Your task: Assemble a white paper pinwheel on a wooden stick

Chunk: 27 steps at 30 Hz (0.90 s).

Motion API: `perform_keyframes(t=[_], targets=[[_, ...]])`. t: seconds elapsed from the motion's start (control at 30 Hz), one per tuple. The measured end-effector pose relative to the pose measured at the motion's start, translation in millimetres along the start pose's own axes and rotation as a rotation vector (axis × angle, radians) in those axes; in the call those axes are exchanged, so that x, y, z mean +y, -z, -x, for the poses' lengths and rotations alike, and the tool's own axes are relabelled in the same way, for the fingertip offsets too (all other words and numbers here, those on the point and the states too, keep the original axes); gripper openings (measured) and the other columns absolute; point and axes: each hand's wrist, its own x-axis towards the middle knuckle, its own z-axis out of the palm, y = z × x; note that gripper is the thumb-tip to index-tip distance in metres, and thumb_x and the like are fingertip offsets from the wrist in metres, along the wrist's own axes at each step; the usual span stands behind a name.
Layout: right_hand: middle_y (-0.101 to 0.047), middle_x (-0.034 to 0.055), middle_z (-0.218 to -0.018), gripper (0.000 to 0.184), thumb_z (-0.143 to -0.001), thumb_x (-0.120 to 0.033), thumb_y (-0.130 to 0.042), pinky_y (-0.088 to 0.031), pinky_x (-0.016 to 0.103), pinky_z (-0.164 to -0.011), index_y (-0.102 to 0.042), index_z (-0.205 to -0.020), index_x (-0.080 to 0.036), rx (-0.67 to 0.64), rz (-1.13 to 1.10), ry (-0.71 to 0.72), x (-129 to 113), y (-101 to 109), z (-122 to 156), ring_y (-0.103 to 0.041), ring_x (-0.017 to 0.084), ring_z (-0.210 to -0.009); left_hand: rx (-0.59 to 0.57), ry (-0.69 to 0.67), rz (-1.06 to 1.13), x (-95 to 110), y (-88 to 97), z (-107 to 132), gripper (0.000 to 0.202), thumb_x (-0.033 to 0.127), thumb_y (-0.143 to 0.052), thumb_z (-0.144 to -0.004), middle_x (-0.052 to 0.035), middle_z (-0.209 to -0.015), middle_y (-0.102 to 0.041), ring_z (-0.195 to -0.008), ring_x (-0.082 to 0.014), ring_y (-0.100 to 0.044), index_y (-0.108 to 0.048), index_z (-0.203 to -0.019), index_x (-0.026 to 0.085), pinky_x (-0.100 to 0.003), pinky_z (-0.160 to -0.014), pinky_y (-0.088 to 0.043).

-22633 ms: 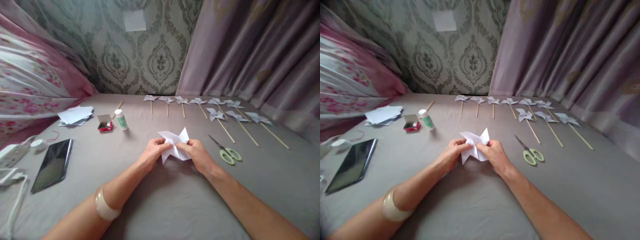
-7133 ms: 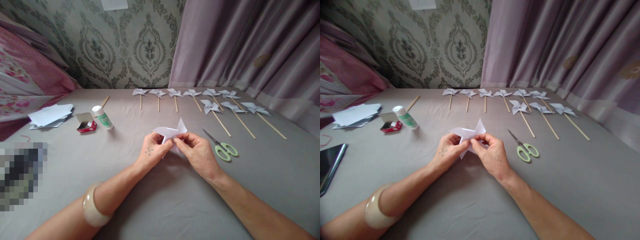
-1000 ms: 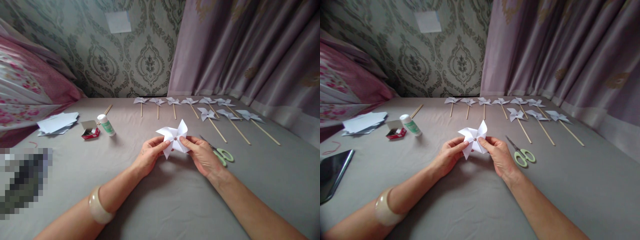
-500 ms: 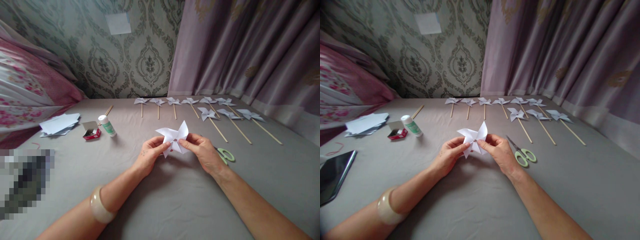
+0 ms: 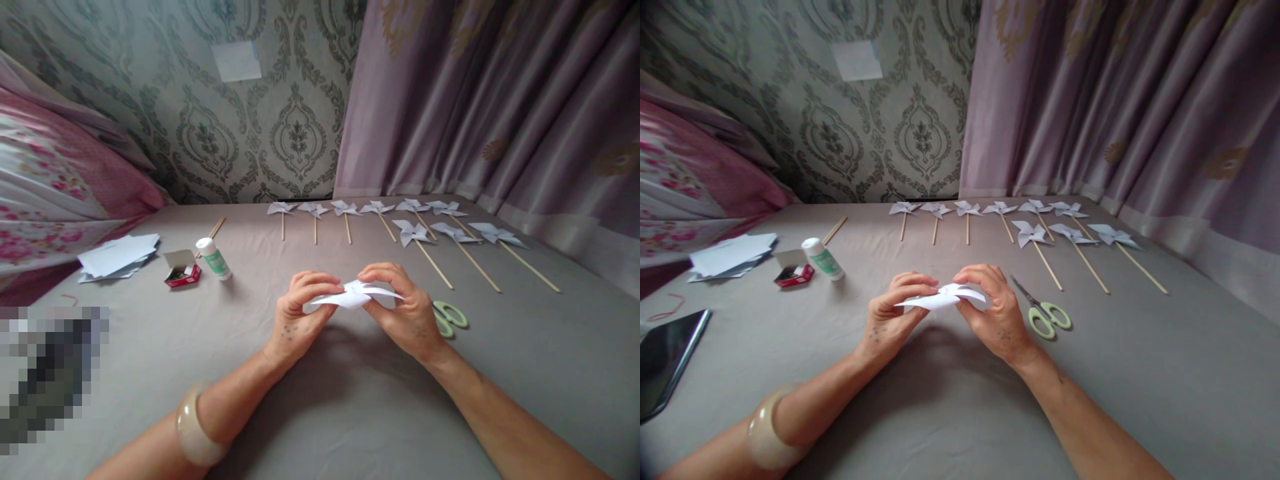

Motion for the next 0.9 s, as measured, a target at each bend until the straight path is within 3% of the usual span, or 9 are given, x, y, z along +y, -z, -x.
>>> perform_keyframes(t=[0.37, 0.73, 0.9], targets=[[-0.070, 0.0029, -0.087, 0.009, -0.083, -0.019, -0.066, -0.047, 0.038, -0.081, -0.068, -0.087, -0.027, -0.044, 0.066, 0.103, -2.1, 2.5, 0.6, -0.064, 0.021, -0.086, -0.059, -0.101, -0.124, 5.5, 1.3, 1.0, 0.013, 0.024, -0.069, -0.079, -0.0077, -0.093, -0.073, -0.093, -0.0228, -0.059, -0.077, -0.089, 0.026, -0.038, -0.090, -0.041], [-0.068, 0.0017, -0.079, 0.004, -0.084, -0.026, -0.068, -0.044, 0.037, -0.078, -0.064, -0.081, -0.025, -0.134, 0.070, 0.039, -7.1, -2.1, 2.2, -0.063, 0.019, -0.079, -0.095, 0.129, 0.006, 7.1, -1.9, -0.1, 0.009, 0.030, -0.069, -0.077, -0.0060, -0.079, -0.068, -0.082, -0.0211, -0.058, -0.073, -0.075, 0.022, -0.035, -0.083, -0.042], [-0.068, 0.0012, -0.078, 0.007, -0.083, -0.028, -0.068, -0.045, 0.037, -0.076, -0.063, -0.080, -0.025, -0.146, 0.039, -0.012, -5.2, -2.9, 3.3, -0.063, 0.020, -0.077, -0.125, 0.142, 0.015, 6.6, -1.0, 0.6, 0.008, 0.027, -0.066, -0.079, -0.0045, -0.076, -0.066, -0.079, -0.0198, -0.057, -0.071, -0.075, 0.022, -0.034, -0.082, -0.041]])
